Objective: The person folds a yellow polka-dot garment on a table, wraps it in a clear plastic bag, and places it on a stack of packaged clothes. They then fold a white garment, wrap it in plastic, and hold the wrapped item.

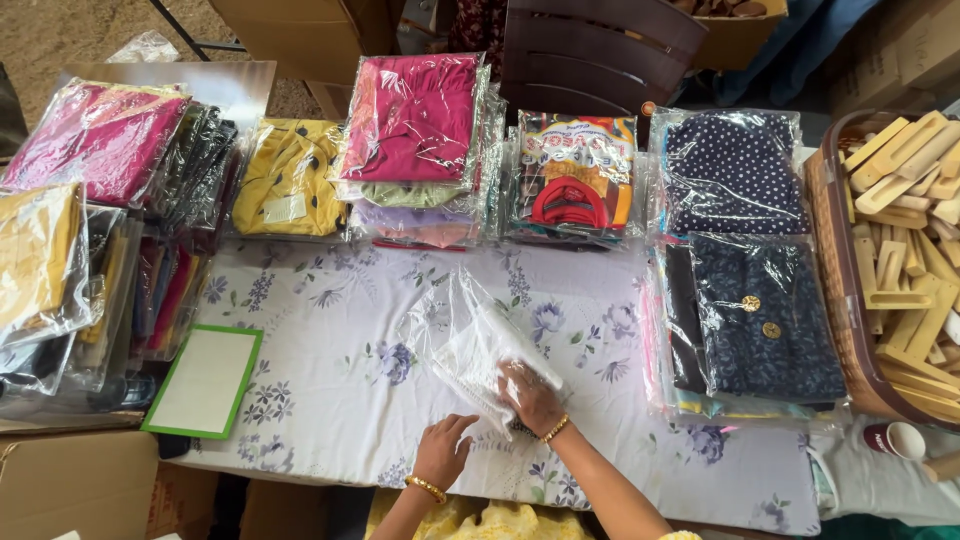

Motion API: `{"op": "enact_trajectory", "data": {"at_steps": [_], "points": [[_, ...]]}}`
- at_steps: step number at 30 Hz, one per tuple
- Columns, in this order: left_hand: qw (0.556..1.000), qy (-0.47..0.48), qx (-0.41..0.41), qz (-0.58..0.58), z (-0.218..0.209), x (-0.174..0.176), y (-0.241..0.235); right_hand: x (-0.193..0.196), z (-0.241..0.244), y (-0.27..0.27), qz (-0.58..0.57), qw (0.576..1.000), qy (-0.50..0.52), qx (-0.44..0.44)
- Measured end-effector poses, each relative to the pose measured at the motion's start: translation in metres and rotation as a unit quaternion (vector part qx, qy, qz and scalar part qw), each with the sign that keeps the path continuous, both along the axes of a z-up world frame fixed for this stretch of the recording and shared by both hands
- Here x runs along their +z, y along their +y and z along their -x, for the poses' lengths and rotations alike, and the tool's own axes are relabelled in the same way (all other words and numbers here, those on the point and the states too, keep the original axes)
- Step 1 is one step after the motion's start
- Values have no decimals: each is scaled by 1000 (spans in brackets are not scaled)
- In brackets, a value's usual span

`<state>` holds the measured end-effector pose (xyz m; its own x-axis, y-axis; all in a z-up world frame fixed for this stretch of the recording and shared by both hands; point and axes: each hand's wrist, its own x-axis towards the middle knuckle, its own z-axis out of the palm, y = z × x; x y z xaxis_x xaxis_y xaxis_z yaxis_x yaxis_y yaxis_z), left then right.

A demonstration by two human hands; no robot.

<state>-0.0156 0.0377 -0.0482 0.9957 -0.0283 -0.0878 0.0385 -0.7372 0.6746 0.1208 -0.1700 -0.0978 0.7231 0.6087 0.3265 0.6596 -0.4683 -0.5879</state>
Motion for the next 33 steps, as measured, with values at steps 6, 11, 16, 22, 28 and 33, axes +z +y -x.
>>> {"op": "enact_trajectory", "data": {"at_steps": [6,11,16,22,28,33], "points": [[1000,1,-8,1,1,6,-3,24,-23,11,204,978,-31,14],[1000,4,1,5,4,4,3,53,-35,18,284,956,75,-26],[1000,4,5,-2,6,4,7,17,-42,6,280,959,52,-1],[1000,17,13,-1,11,4,7,-27,-41,1,134,989,32,-42],[1000,12,12,-7,13,-7,7,24,-21,31,327,941,89,-28],[999,29,14,-11,12,-2,6,19,-18,32,323,945,41,-42]]}}
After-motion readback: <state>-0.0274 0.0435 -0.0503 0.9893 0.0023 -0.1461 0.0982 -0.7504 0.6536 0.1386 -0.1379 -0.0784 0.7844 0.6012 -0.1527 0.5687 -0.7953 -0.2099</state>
